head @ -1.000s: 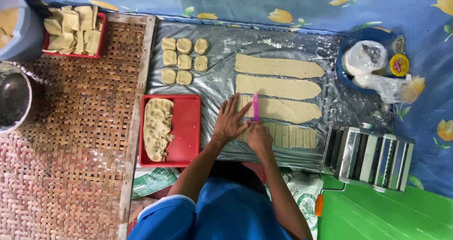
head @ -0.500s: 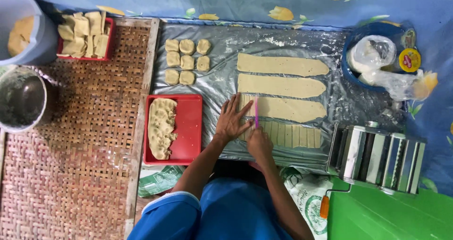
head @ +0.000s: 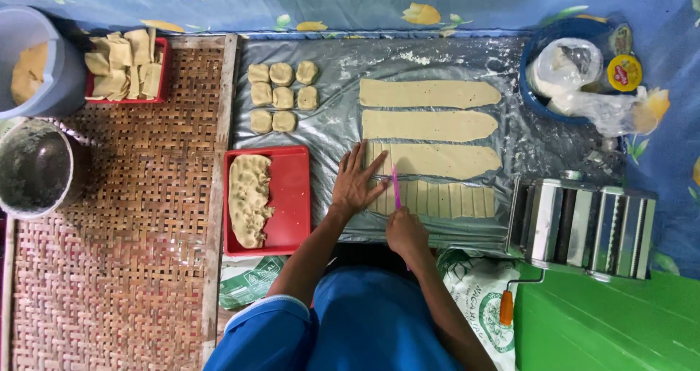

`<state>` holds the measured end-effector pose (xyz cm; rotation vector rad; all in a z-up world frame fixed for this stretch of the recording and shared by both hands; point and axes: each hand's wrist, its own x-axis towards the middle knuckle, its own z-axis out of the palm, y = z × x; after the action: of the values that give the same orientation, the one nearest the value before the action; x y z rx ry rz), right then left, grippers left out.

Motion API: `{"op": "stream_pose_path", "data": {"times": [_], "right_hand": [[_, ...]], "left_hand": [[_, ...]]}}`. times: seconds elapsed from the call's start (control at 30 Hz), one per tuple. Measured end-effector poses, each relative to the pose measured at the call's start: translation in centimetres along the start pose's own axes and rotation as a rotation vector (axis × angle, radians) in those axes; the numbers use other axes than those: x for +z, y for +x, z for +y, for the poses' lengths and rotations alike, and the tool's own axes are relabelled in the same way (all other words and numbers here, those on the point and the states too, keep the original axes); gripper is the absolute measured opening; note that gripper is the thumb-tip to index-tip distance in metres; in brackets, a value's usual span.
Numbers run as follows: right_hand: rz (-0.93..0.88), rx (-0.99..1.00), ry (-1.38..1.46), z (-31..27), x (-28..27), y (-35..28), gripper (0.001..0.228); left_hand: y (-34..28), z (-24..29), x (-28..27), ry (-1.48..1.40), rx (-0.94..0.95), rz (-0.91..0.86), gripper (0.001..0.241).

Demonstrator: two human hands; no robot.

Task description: Flattening dough using a manual sheeter machine and then slicing the flattened dough into strips using a purple spatula tool.

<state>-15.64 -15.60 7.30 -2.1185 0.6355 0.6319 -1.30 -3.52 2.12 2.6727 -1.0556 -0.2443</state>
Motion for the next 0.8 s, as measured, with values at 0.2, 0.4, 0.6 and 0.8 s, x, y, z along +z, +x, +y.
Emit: {"op": "stream_pose_path", "data": {"times": [0.2,0.4,0.6,0.8], "right_hand": [[-0.018,0.056,-0.024,0.0,0.2,-0.4,0.053],[0.000,0.066,-0.010,-1.6,-0.4,-1.3,0.049],[0.073,0.039,-0.098,-0.9,0.5,3.8,0.046],[0.124,0.093,-0.064,-0.8,1.1,8.7,0.053]], "left_hand": [[0.1,0.1,-0.2,-0.008,-0.004,-0.016,0.070],[-0.1,-0.2,-0.3,-0.020,0.042,0.028,0.066],[-0.1,-0.2,-0.1,-0.026,0.056,0.051,0.066],[0.0,-0.9,0.9,-0.037,0.079,0.061,0.067]]}}
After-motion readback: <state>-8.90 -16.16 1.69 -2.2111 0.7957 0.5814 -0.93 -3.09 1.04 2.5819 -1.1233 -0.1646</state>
